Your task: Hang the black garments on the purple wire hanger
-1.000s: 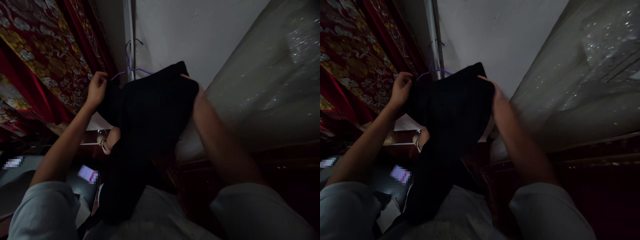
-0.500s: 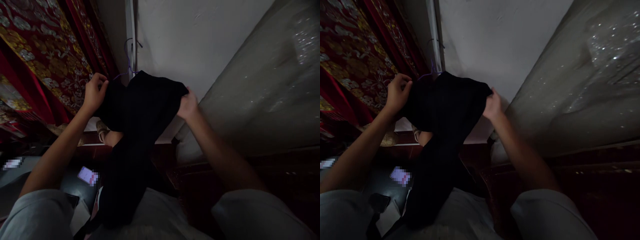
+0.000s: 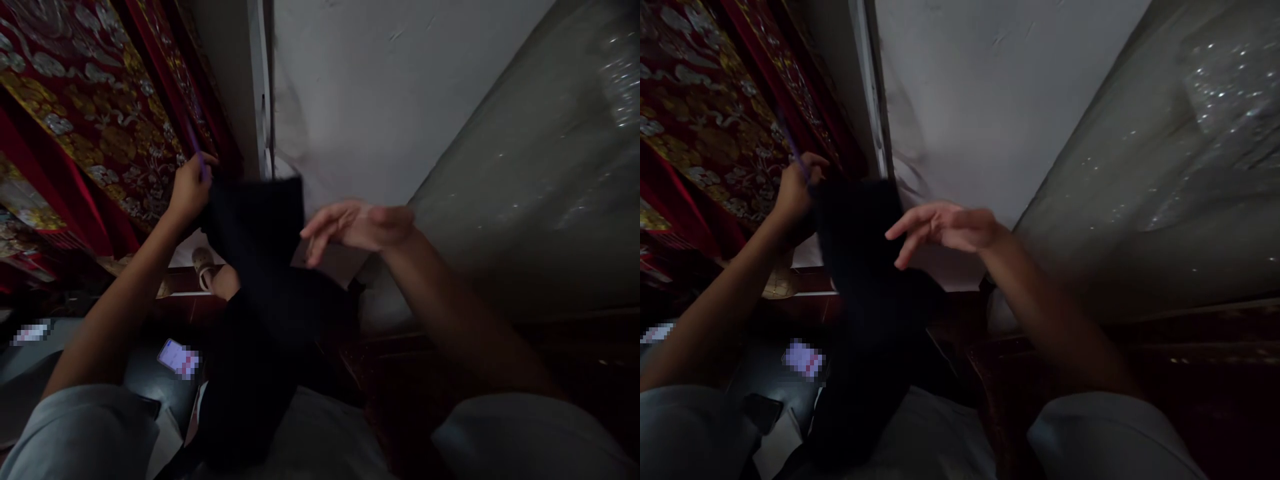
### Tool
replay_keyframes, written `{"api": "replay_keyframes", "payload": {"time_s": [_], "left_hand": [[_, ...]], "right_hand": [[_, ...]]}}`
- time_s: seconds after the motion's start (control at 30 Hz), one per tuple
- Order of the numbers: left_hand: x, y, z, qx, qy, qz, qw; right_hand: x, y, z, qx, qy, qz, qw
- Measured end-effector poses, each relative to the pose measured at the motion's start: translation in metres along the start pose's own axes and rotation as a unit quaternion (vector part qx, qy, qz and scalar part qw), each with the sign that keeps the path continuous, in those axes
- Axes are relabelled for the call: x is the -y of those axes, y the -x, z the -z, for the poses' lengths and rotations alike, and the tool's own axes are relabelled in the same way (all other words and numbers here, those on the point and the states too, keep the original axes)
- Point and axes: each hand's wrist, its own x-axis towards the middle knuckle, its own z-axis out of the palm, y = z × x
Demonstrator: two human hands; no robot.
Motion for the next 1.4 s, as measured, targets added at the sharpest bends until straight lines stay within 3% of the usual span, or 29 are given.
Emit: {"api": "replay_keyframes", "payload": {"time_s": [0.03, 0.07, 0.13, 0.23, 0.33, 0.4, 0.47, 0.53, 0.63, 0.73, 0.8, 0.87, 0.97, 1.07, 1.2, 1.4], "left_hand": [[-0.005, 0.005, -0.003, 0.000, 0.023, 0.001, 1.000], [-0.012, 0.010, -0.007, 0.000, 0.044, -0.001, 0.999], [-0.035, 0.019, -0.016, 0.026, 0.092, -0.018, 0.995], [-0.080, 0.030, -0.031, 0.096, 0.198, -0.050, 0.974], [-0.114, 0.038, -0.042, 0.179, 0.305, -0.063, 0.933], [-0.117, 0.038, -0.044, 0.213, 0.332, -0.061, 0.917], [-0.101, 0.033, -0.037, 0.220, 0.322, -0.058, 0.919], [-0.074, 0.028, -0.017, 0.194, 0.297, -0.043, 0.934], [-0.040, 0.027, 0.029, 0.058, 0.282, 0.011, 0.958], [-0.039, 0.037, 0.064, -0.071, 0.216, 0.021, 0.974], [-0.054, 0.048, 0.068, -0.141, 0.099, -0.008, 0.985], [-0.072, 0.060, 0.055, -0.135, -0.041, -0.058, 0.988], [-0.087, 0.074, 0.014, 0.044, -0.208, -0.138, 0.967], [-0.082, 0.084, -0.029, 0.177, -0.313, -0.113, 0.926], [-0.065, 0.093, -0.063, 0.205, -0.369, -0.062, 0.904], [-0.063, 0.098, -0.082, 0.222, -0.381, -0.026, 0.897]], "right_hand": [[-0.007, -0.002, -0.002, 0.042, 0.028, -0.009, 0.999], [-0.015, -0.005, -0.004, 0.040, 0.070, -0.005, 0.997], [-0.032, -0.017, -0.010, -0.061, 0.191, 0.034, 0.979], [-0.060, -0.037, -0.025, -0.200, 0.382, 0.106, 0.896], [-0.084, -0.051, -0.038, -0.246, 0.479, 0.164, 0.826], [-0.095, -0.052, -0.037, -0.272, 0.494, 0.196, 0.802], [-0.102, -0.047, -0.028, -0.299, 0.500, 0.213, 0.784], [-0.104, -0.038, -0.011, -0.334, 0.512, 0.199, 0.766], [-0.100, -0.019, 0.018, -0.423, 0.527, 0.102, 0.730], [-0.086, -0.006, 0.038, -0.485, 0.529, 0.017, 0.696], [-0.072, -0.006, 0.044, -0.498, 0.529, -0.006, 0.687], [-0.054, -0.012, 0.043, -0.496, 0.532, -0.022, 0.686], [-0.032, -0.025, 0.035, -0.463, 0.544, -0.036, 0.699], [-0.024, -0.026, 0.027, -0.435, 0.553, -0.033, 0.710], [-0.038, -0.009, 0.023, -0.418, 0.568, -0.020, 0.709], [-0.052, 0.002, 0.025, -0.422, 0.578, -0.022, 0.698]]}}
